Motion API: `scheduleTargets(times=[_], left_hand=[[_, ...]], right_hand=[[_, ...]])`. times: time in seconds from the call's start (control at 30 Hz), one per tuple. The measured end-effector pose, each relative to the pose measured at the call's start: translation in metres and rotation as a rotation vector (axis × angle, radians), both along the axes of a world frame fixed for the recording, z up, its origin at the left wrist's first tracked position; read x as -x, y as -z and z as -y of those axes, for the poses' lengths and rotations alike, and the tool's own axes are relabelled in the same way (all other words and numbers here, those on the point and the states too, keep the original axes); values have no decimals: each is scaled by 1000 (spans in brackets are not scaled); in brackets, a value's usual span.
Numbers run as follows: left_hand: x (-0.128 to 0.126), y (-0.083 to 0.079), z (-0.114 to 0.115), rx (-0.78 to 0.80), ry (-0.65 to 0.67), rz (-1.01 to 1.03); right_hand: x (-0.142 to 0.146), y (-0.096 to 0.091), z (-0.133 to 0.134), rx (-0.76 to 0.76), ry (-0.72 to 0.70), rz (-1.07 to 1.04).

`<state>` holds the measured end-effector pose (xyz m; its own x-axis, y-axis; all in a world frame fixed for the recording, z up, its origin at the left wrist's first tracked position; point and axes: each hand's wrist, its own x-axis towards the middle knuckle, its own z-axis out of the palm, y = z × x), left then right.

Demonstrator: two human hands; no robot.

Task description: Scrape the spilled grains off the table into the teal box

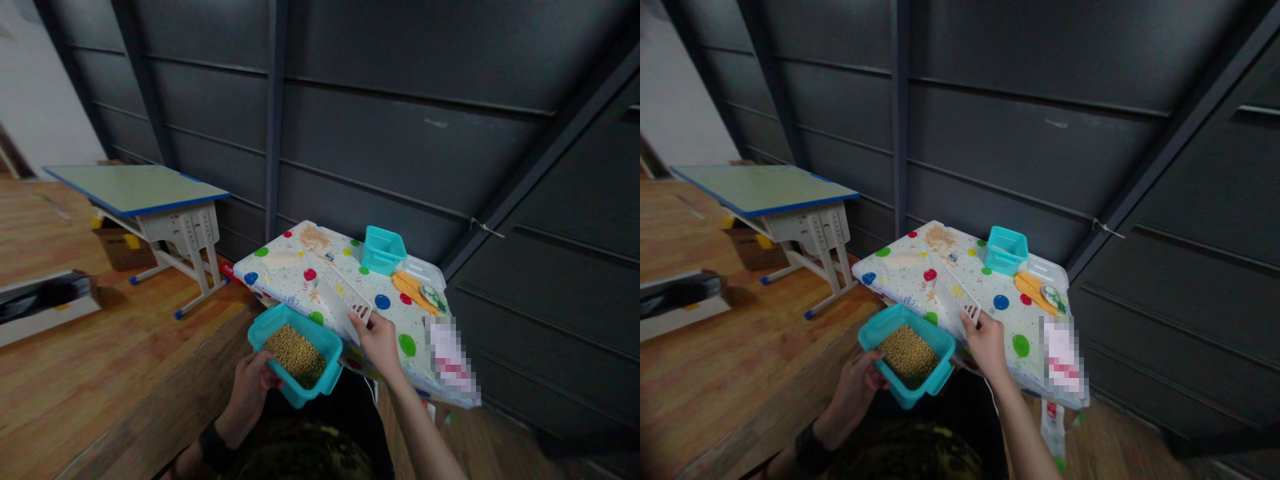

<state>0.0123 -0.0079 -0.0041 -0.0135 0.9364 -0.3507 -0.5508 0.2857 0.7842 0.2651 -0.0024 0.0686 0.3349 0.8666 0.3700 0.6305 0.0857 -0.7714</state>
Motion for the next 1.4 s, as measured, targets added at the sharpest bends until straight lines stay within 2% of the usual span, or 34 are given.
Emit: scheduleTargets(times=[0.4, 0.57, 0.63, 0.8, 0.9, 1.1, 1.3, 1.4], left_hand=[[1, 0, 0, -14, -3, 5], [1, 0, -1, -4, 6, -18], [0, 0, -2, -6, 8, -14], [0, -1, -2, -8, -7, -12], [0, -3, -2, -5, -13, -15], [1, -3, -2, -3, -2, -21], [3, 1, -2, -8, -12, -10], [5, 1, -3, -11, -18, 12]], right_hand=[[12, 3, 36, 28, -21, 12], [18, 7, 47, 15, -90, -54], [17, 7, 47, 20, -87, -65], [6, 7, 33, -20, 55, -36], [2, 8, 23, -25, 89, -13], [7, 9, 21, -5, 25, -35], [13, 0, 31, 36, -85, -85], [14, -4, 31, 18, -60, -100]])
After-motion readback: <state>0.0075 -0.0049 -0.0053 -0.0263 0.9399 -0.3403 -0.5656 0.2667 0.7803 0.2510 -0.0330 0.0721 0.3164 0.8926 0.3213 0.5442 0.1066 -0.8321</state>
